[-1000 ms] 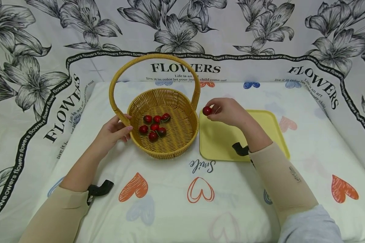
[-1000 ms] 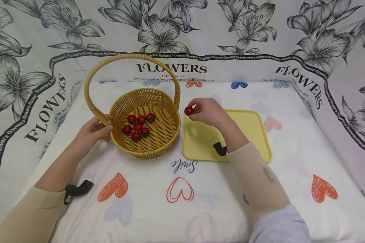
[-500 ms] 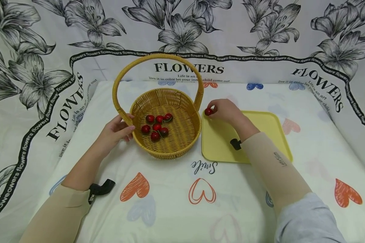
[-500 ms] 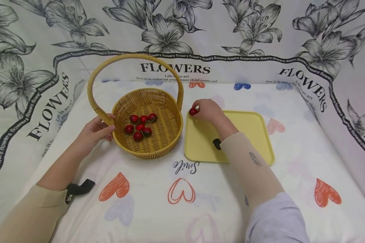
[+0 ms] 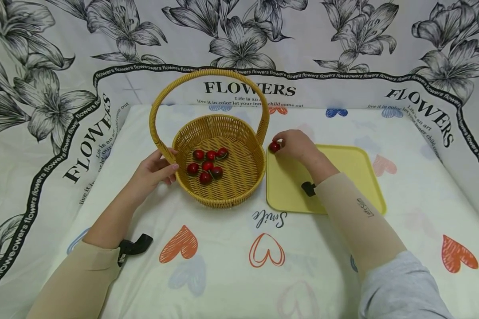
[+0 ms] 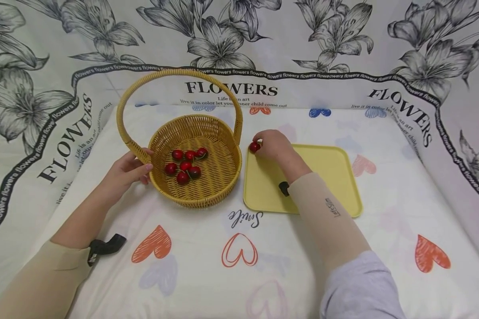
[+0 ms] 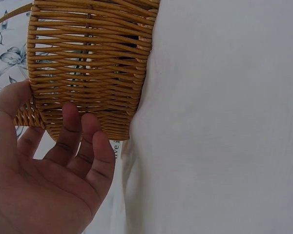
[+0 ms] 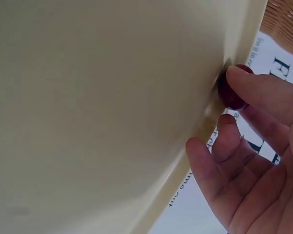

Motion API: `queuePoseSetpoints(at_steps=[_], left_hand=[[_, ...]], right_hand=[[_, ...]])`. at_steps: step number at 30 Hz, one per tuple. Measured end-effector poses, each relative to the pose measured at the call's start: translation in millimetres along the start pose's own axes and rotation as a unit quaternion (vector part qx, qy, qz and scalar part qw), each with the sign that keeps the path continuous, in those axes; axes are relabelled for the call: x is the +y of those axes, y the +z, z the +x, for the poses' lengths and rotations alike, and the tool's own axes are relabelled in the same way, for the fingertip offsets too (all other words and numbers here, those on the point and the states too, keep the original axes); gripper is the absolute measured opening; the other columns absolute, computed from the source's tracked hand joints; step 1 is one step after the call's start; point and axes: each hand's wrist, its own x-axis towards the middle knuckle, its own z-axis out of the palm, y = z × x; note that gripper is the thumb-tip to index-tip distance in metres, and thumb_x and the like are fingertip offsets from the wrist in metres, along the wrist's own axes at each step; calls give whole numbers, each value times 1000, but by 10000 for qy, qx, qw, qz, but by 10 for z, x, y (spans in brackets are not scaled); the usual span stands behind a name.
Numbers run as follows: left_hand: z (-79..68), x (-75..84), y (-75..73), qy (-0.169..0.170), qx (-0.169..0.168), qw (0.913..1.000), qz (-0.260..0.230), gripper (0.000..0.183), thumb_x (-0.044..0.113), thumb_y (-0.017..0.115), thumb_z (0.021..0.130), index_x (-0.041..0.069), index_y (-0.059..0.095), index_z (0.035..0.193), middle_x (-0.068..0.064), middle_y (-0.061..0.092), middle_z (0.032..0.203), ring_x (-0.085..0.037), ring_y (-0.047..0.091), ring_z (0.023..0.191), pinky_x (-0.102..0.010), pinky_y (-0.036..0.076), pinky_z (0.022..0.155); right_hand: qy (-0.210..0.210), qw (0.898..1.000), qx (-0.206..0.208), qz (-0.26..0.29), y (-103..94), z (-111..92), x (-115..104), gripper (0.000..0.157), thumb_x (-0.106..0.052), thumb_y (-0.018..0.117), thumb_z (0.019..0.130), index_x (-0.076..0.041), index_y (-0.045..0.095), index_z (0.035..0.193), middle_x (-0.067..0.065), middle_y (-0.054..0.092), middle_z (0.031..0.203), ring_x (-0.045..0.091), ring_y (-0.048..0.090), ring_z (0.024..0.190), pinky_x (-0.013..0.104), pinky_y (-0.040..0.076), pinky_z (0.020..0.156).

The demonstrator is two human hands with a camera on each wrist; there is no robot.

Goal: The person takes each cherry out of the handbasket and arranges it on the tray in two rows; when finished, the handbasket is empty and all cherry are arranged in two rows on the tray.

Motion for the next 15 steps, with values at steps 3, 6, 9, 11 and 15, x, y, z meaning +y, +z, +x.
queuePoseSetpoints(at_steps=[3, 6, 9, 11, 15], left_hand=[[2, -6, 1, 12, 2, 10000, 9, 41, 13, 63, 104, 5, 49, 141, -8, 67, 104, -25, 61, 79, -29, 56, 65], [3, -7, 5, 26, -7, 10000, -4, 40, 13, 63, 104, 5, 49, 140, -8, 67, 104, -25, 62, 79, -29, 56, 64], [7, -7, 9, 34, -27, 10000, -25, 39, 12, 63, 104, 4, 49, 139, -8, 67, 105, -25, 61, 79, -29, 56, 64], [7, -8, 10, 29, -27, 10000, -8, 39, 13, 63, 104, 4, 49, 140, -8, 67, 105, -25, 61, 79, -29, 56, 65], [-1, -7, 9, 4, 11, 10000, 51, 40, 13, 63, 104, 5, 49, 141, -8, 67, 105, -25, 61, 79, -29, 56, 65]], right_hand=[[-89, 9998, 62, 148, -40, -35, 3, 52, -19, 75, 92, -9, 61, 142, 18, 66, 111, 32, 58, 100, 46, 46, 92], [-123, 9989, 163, 416, -120, -108, -9, 55, -22, 75, 93, -10, 59, 144, 17, 63, 109, 32, 55, 97, 45, 45, 87], [-107, 9968, 246, 754, -210, -194, -41, 53, -26, 75, 94, -13, 60, 144, 15, 62, 113, 31, 54, 99, 45, 45, 85], [-109, 9948, 269, 973, -265, -247, -76, 51, -28, 75, 94, -15, 62, 142, 13, 62, 115, 31, 55, 101, 45, 45, 84], [-198, 9903, 339, 1333, -332, -334, -167, 47, -32, 77, 93, -18, 66, 137, 8, 64, 112, 28, 61, 98, 43, 48, 80]])
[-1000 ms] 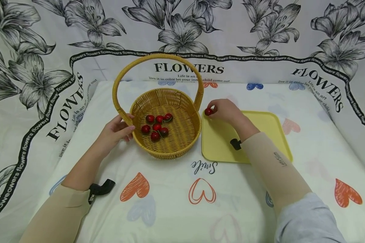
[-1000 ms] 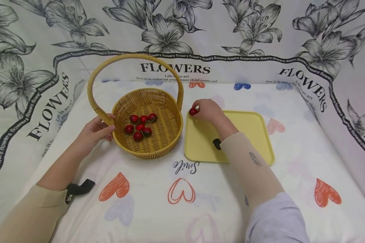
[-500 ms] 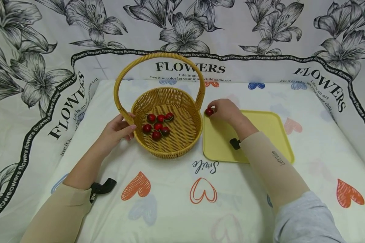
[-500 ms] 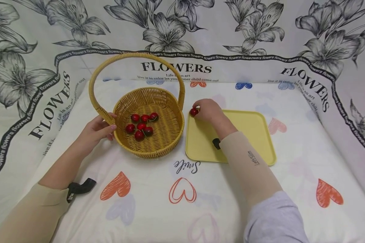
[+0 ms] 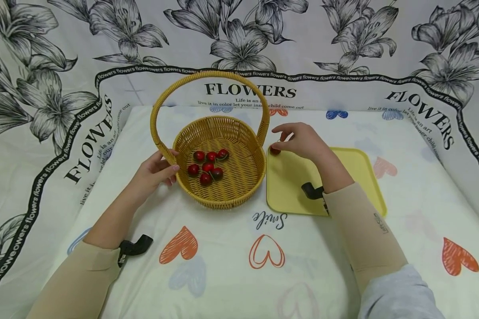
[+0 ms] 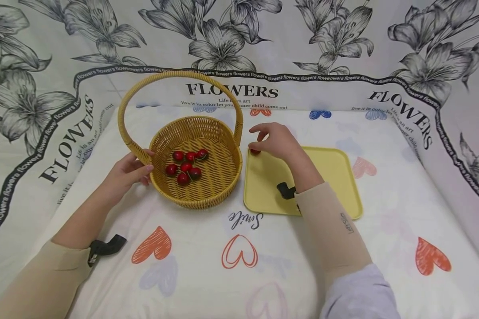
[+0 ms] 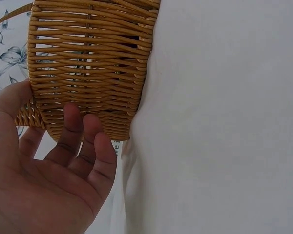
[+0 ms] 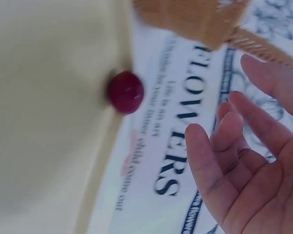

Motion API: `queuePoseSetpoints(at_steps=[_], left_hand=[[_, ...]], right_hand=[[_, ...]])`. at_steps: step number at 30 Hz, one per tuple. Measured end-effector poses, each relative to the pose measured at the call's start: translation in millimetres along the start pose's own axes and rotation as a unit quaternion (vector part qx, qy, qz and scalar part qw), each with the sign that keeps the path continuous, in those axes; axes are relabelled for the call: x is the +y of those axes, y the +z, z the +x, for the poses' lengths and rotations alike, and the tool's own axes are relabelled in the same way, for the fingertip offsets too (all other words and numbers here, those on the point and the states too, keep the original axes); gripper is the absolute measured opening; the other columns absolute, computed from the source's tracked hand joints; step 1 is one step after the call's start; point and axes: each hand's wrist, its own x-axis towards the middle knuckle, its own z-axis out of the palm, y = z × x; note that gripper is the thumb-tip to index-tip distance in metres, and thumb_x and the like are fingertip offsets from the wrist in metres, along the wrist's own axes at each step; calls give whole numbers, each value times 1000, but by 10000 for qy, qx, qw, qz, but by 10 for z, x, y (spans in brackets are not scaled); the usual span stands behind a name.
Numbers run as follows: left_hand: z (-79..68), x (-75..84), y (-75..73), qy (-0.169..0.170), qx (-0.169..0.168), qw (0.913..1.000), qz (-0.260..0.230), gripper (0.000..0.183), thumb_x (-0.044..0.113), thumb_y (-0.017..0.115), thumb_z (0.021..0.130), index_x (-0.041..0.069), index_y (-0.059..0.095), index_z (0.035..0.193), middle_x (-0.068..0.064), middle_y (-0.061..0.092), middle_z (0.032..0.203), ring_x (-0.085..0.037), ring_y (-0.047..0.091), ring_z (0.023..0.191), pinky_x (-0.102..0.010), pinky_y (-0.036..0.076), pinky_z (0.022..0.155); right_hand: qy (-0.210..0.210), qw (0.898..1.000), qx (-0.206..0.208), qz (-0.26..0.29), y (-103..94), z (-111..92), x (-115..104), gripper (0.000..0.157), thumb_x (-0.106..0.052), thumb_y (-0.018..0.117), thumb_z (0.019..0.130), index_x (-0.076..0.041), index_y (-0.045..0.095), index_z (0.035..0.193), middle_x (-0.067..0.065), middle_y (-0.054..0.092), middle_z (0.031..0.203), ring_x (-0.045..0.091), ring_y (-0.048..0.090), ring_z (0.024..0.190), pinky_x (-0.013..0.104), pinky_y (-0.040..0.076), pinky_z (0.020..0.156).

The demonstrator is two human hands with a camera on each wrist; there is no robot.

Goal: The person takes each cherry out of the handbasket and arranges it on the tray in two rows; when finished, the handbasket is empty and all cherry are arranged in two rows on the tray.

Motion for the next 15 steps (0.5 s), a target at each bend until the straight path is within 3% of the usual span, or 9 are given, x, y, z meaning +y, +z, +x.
queuePoseSetpoints(at_steps=[9, 15], left_hand=[[-22, -8, 6, -49, -6, 10000, -33, 41, 15, 63, 104, 7, 49, 141, -7, 67, 103, -26, 62, 78, -29, 57, 65], [-6, -9, 2, 27, -21, 10000, 9, 41, 14, 63, 104, 6, 49, 142, -9, 68, 103, -26, 62, 77, -29, 57, 65]], right_hand=[[-417, 9963, -89, 743, 7, -219, -280, 29, -31, 74, 96, -13, 72, 119, 7, 67, 98, 29, 66, 86, 38, 51, 73], [-844, 9913, -303, 959, 99, -301, -445, 24, -28, 74, 96, -11, 72, 113, 7, 63, 99, 28, 61, 78, 37, 53, 68]])
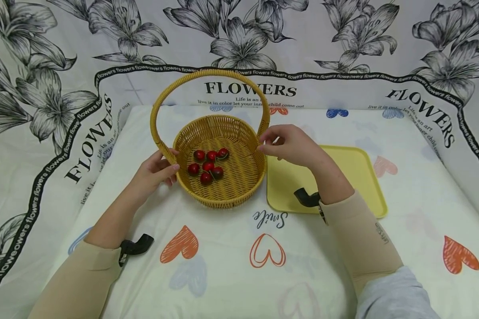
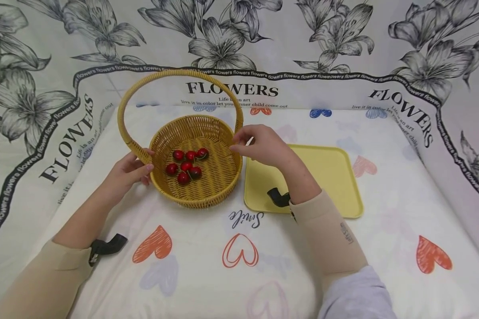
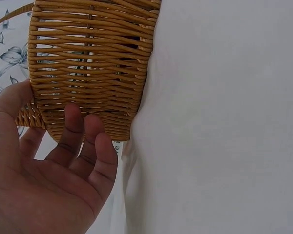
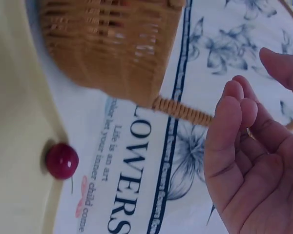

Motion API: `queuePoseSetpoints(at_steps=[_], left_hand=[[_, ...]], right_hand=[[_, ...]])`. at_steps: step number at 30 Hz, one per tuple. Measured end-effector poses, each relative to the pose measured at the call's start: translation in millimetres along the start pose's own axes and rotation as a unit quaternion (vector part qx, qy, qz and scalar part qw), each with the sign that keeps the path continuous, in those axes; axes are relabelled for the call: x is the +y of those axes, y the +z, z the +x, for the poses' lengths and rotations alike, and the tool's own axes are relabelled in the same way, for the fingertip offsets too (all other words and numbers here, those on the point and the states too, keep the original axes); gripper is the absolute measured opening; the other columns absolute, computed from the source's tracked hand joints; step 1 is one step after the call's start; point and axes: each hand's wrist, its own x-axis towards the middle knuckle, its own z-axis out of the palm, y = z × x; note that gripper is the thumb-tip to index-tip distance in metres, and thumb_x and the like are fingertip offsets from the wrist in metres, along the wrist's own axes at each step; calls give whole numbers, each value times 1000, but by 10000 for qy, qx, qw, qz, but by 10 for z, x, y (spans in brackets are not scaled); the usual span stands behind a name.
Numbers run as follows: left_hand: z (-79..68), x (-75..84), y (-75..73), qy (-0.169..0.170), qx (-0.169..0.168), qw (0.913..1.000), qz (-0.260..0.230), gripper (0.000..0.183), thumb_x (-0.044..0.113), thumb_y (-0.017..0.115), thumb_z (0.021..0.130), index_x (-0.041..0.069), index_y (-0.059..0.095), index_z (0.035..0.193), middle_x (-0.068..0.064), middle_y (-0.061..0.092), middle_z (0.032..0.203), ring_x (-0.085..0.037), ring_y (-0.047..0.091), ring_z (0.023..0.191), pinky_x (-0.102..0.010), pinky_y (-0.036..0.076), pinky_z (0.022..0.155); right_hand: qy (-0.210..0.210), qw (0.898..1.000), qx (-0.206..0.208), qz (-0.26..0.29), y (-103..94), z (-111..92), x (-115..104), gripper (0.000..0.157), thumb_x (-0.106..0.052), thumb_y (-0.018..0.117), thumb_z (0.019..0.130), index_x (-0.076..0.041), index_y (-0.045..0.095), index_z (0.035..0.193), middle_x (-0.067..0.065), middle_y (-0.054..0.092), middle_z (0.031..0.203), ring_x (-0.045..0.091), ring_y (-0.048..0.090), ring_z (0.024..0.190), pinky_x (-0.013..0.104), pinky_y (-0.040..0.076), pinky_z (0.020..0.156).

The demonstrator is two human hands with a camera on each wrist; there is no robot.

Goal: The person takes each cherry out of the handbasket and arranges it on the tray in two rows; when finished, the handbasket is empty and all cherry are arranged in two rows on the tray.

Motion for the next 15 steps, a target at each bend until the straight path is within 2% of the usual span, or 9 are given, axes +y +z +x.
queuePoseSetpoints(at_steps=[6, 11, 15], left_hand=[[1, 6, -4, 19, -6, 10000, -6, 41, 15, 63, 104, 6, 49, 142, -10, 68, 103, -27, 62, 77, -30, 57, 64], [-15, -17, -9, 46, 15, 10000, -39, 41, 15, 63, 104, 6, 50, 142, -8, 68, 101, -28, 62, 77, -32, 55, 63], [-18, -27, -11, 81, -8, 10000, -52, 42, 15, 63, 104, 5, 49, 142, -8, 68, 101, -27, 62, 77, -33, 55, 62]], right_hand=[[-278, 9991, -304, 52, 202, 41, -119, 30, -27, 76, 95, -12, 70, 120, 6, 61, 100, 23, 57, 83, 35, 46, 70], [-517, 9971, -530, 174, 411, 162, -143, 31, -23, 77, 95, -12, 69, 123, 5, 63, 98, 20, 57, 87, 34, 49, 74], [-653, 9952, -732, 59, 605, 284, -110, 34, -24, 77, 94, -11, 68, 125, 3, 64, 97, 19, 60, 88, 33, 51, 78]])
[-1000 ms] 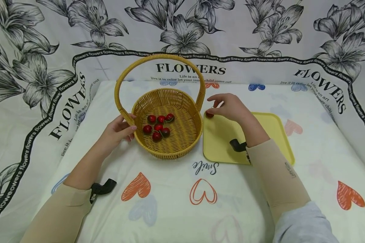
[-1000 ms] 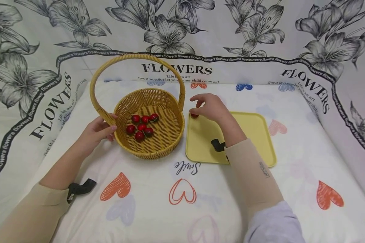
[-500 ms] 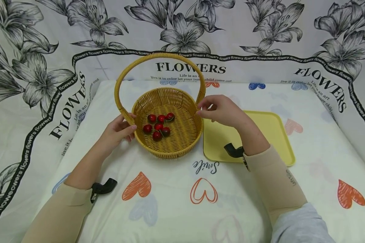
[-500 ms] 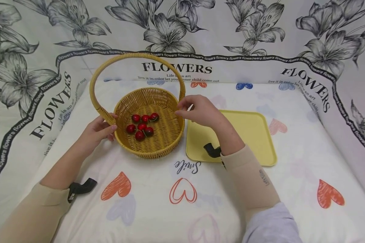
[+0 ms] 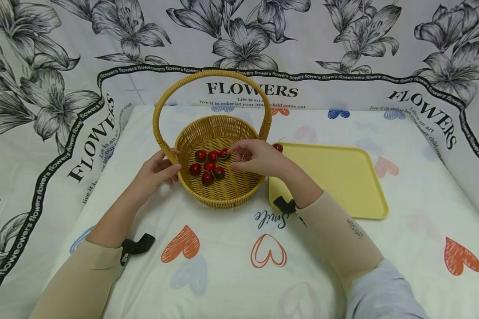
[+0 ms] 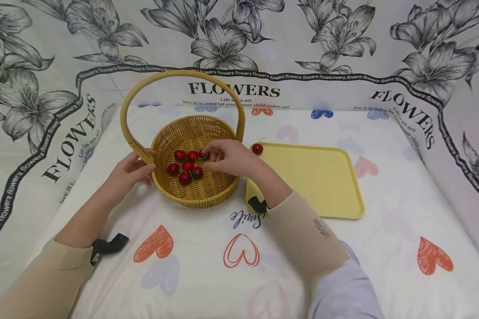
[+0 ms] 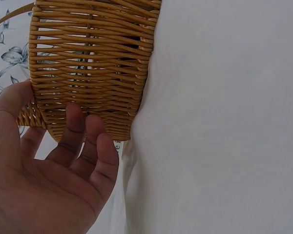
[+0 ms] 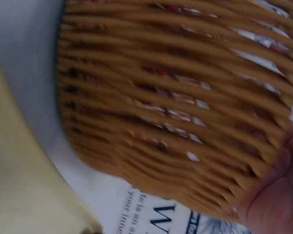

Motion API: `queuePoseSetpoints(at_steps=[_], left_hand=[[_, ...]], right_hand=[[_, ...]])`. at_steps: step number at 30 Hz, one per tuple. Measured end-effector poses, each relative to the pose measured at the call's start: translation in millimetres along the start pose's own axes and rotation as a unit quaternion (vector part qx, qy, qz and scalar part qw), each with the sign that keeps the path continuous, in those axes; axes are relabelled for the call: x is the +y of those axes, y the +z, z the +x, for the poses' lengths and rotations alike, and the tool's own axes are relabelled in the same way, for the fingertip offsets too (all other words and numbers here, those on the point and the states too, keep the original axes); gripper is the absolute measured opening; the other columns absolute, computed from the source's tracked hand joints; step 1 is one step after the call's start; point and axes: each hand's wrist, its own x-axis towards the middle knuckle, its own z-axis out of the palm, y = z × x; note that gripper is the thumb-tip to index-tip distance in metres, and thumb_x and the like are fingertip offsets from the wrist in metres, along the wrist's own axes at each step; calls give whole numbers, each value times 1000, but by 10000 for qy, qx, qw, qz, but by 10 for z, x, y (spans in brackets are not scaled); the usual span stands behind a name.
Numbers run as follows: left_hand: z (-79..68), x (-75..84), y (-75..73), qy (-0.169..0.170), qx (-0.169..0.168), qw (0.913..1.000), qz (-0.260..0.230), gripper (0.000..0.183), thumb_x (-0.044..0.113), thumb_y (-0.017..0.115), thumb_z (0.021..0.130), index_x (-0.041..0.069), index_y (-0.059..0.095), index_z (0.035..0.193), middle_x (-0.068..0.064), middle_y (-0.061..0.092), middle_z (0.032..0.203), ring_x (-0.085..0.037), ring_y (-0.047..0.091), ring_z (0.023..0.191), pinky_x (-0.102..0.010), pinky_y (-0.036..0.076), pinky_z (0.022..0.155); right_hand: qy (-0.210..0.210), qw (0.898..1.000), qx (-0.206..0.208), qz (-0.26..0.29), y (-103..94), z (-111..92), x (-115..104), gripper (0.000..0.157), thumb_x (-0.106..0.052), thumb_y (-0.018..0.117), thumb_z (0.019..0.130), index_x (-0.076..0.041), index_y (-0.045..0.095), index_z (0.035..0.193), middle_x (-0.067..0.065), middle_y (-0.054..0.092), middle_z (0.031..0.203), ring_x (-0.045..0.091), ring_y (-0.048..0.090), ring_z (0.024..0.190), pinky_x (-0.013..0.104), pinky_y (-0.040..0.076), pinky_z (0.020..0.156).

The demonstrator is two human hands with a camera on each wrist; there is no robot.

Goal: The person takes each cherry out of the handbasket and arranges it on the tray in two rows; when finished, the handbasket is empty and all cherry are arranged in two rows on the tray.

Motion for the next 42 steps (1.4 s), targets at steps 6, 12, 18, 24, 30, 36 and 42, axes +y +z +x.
queuePoseSetpoints(at_steps=[6, 12, 18, 24, 30, 36, 42], left_hand=[[-1, 2, 1, 13, -19, 10000, 63, 42, 15, 62, 105, 5, 48, 143, -8, 68, 101, -26, 62, 76, -33, 55, 63], [-1, -5, 4, 33, 15, 10000, 89, 41, 15, 62, 105, 5, 49, 143, -8, 68, 103, -27, 62, 76, -32, 55, 63], [-27, -1, 16, 21, -3, 9999, 137, 41, 15, 62, 105, 6, 49, 143, -7, 68, 105, -27, 63, 78, -32, 55, 64], [-28, 9, 5, 33, 31, 9999, 136, 42, 15, 61, 105, 4, 47, 143, -7, 68, 105, -28, 62, 78, -31, 55, 64], [-12, 10, 8, 42, 23, 9999, 92, 42, 15, 62, 105, 3, 47, 143, -6, 68, 104, -28, 62, 78, -32, 55, 64], [-12, 2, 12, 65, 0, 10000, 44, 43, 14, 62, 105, 3, 47, 143, -7, 68, 103, -30, 62, 78, -32, 55, 63], [-18, 1, 3, 37, -11, 10000, 56, 43, 15, 62, 105, 4, 47, 143, -7, 68, 103, -29, 62, 78, -32, 55, 64]], right_hand=[[-29, 9996, -289, -68, 209, 207, 43, 42, -26, 77, 94, -6, 66, 129, 2, 65, 94, 17, 61, 88, 30, 50, 78], [437, 9980, -438, -106, 348, 393, 28, 37, -21, 78, 93, -7, 67, 126, 5, 64, 87, 17, 54, 76, 29, 44, 68], [917, 9889, -671, -957, 467, 476, 35, 37, -28, 83, 89, -10, 71, 119, 5, 64, 88, 17, 56, 78, 28, 46, 68], [912, 9856, -693, -1244, 484, 496, 31, 34, -28, 82, 90, -12, 72, 118, 4, 66, 91, 19, 58, 82, 29, 48, 71], [809, 9892, -461, -1136, 446, 470, 28, 30, -29, 82, 90, -13, 73, 113, 4, 64, 93, 19, 57, 86, 29, 48, 73], [630, 9925, -97, -1042, 385, 410, -22, 30, -31, 83, 89, -14, 73, 111, 1, 64, 99, 18, 57, 92, 30, 49, 79], [275, 9952, 233, -915, 271, 295, -126, 31, -31, 84, 88, -16, 74, 114, -3, 64, 106, 16, 54, 102, 32, 48, 88]])
